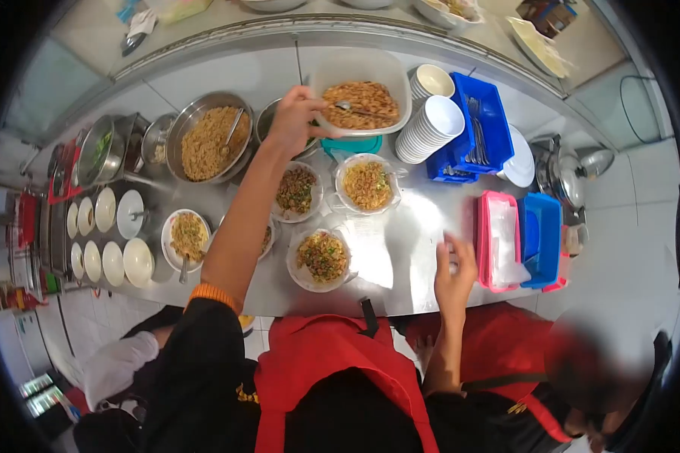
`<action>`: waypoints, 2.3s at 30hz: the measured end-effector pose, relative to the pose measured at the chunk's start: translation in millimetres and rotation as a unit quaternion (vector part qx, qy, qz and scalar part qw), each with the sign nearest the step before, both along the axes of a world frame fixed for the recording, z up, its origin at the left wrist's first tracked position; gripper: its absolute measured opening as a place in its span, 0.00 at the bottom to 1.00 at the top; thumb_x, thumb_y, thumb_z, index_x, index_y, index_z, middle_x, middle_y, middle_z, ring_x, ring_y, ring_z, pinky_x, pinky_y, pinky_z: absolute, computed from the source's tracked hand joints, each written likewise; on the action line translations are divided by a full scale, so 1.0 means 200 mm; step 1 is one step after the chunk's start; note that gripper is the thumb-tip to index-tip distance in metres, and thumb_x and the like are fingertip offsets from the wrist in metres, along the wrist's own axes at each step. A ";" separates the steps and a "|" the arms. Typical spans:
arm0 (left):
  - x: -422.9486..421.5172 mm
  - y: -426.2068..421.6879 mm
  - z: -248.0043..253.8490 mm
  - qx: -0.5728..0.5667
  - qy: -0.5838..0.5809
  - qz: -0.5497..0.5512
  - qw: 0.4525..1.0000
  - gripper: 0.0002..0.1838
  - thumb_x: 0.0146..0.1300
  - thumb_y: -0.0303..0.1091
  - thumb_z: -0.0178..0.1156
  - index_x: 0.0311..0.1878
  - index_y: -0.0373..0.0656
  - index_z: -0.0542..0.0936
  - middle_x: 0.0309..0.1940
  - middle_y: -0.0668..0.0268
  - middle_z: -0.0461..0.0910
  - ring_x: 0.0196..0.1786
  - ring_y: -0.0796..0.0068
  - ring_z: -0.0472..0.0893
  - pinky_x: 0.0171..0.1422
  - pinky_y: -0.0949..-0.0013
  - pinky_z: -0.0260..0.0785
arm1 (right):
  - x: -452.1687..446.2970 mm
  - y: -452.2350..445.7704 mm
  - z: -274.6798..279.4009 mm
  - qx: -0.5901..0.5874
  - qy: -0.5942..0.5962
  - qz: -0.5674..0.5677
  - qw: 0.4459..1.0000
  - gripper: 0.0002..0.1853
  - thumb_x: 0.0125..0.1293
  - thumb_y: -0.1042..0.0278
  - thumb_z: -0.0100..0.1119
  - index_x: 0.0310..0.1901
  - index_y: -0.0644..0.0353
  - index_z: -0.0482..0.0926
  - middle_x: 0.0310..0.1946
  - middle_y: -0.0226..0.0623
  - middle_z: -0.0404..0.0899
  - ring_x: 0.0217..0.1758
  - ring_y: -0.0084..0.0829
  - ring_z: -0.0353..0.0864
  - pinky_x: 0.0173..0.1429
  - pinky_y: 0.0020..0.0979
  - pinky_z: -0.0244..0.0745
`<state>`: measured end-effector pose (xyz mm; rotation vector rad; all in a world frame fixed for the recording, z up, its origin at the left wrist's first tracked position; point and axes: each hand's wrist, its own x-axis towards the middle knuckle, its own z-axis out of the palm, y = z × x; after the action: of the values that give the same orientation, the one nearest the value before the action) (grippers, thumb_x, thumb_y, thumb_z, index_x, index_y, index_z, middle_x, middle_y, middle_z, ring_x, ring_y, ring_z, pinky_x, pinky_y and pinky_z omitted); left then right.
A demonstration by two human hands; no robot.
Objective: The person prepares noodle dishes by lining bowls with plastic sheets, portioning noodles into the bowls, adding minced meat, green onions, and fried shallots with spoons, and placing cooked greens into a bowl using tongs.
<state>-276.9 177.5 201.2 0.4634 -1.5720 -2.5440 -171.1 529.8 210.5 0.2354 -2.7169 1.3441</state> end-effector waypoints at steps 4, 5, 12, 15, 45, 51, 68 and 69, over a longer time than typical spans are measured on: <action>-0.20 0.04 -0.14 0.026 -0.017 -0.010 0.999 0.09 0.58 0.23 0.55 0.38 0.44 0.66 0.43 0.61 0.67 0.48 0.58 0.73 0.36 0.48 0.83 | 0.34 0.44 -0.49 0.058 -0.170 -0.003 0.984 0.15 0.59 0.74 0.62 0.49 0.62 0.78 0.38 0.39 0.80 0.38 0.31 0.79 0.42 0.28 0.73; -0.23 0.03 -0.19 0.023 -0.036 -0.015 0.999 0.08 0.58 0.23 0.54 0.39 0.44 0.66 0.43 0.61 0.67 0.47 0.57 0.74 0.36 0.48 0.83 | 0.47 0.54 -0.64 0.003 -0.315 -0.014 0.949 0.15 0.61 0.70 0.60 0.50 0.61 0.78 0.39 0.38 0.81 0.40 0.31 0.80 0.47 0.28 0.72; -0.27 -0.03 -0.26 -0.013 -0.107 0.004 0.994 0.12 0.60 0.27 0.56 0.46 0.43 0.67 0.45 0.59 0.68 0.47 0.55 0.75 0.40 0.48 0.83 | 0.81 0.76 -0.87 0.024 -0.560 0.065 0.826 0.30 0.65 0.46 0.52 0.63 0.58 0.67 0.55 0.38 0.74 0.54 0.30 0.75 0.58 0.34 0.68; -0.19 -0.11 -0.32 -0.058 -0.061 0.007 0.996 0.20 0.62 0.36 0.59 0.55 0.48 0.65 0.52 0.59 0.69 0.52 0.59 0.74 0.50 0.44 0.77 | 0.73 0.71 -0.76 -0.055 -0.600 0.034 0.798 0.35 0.66 0.41 0.50 0.66 0.58 0.62 0.58 0.38 0.71 0.53 0.29 0.74 0.54 0.34 0.71; 0.93 0.73 -0.09 -0.088 -0.240 0.045 0.966 0.16 0.68 0.40 0.54 0.56 0.48 0.69 0.49 0.66 0.73 0.42 0.69 0.78 0.42 0.71 0.68 | -0.83 1.91 -0.06 0.212 -0.025 -0.439 0.873 0.18 0.68 0.54 0.45 0.43 0.61 0.76 0.40 0.53 0.79 0.48 0.56 0.77 0.49 0.49 0.72; 0.87 0.74 -0.12 -0.091 -0.241 0.066 0.964 0.14 0.68 0.39 0.54 0.54 0.50 0.69 0.46 0.67 0.74 0.42 0.71 0.77 0.42 0.71 0.67 | -1.40 2.54 -0.17 0.369 -0.255 -0.383 0.807 0.21 0.64 0.52 0.49 0.52 0.56 0.78 0.51 0.45 0.78 0.54 0.49 0.77 0.57 0.44 0.71; 1.35 0.65 -0.27 -0.126 -0.264 0.319 0.901 0.10 0.67 0.41 0.54 0.47 0.51 0.70 0.34 0.74 0.69 0.35 0.80 0.70 0.37 0.75 0.58 | -1.24 2.46 0.21 0.334 -0.186 -0.329 0.864 0.14 0.53 0.58 0.59 0.35 0.61 0.81 0.32 0.45 0.83 0.24 0.37 0.81 0.33 0.36 0.75; 1.34 0.65 -0.28 -0.144 -0.270 0.312 0.899 0.10 0.67 0.41 0.54 0.46 0.50 0.70 0.32 0.73 0.69 0.34 0.81 0.70 0.36 0.75 0.58 | -1.24 2.49 0.19 0.359 -0.145 -0.305 0.870 0.13 0.53 0.60 0.59 0.34 0.60 0.80 0.29 0.44 0.82 0.19 0.35 0.78 0.28 0.36 0.73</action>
<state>-9.7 307.5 144.6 1.4506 -1.5554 -1.7399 -418.9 1027.4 247.9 -0.7767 -2.9948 0.1842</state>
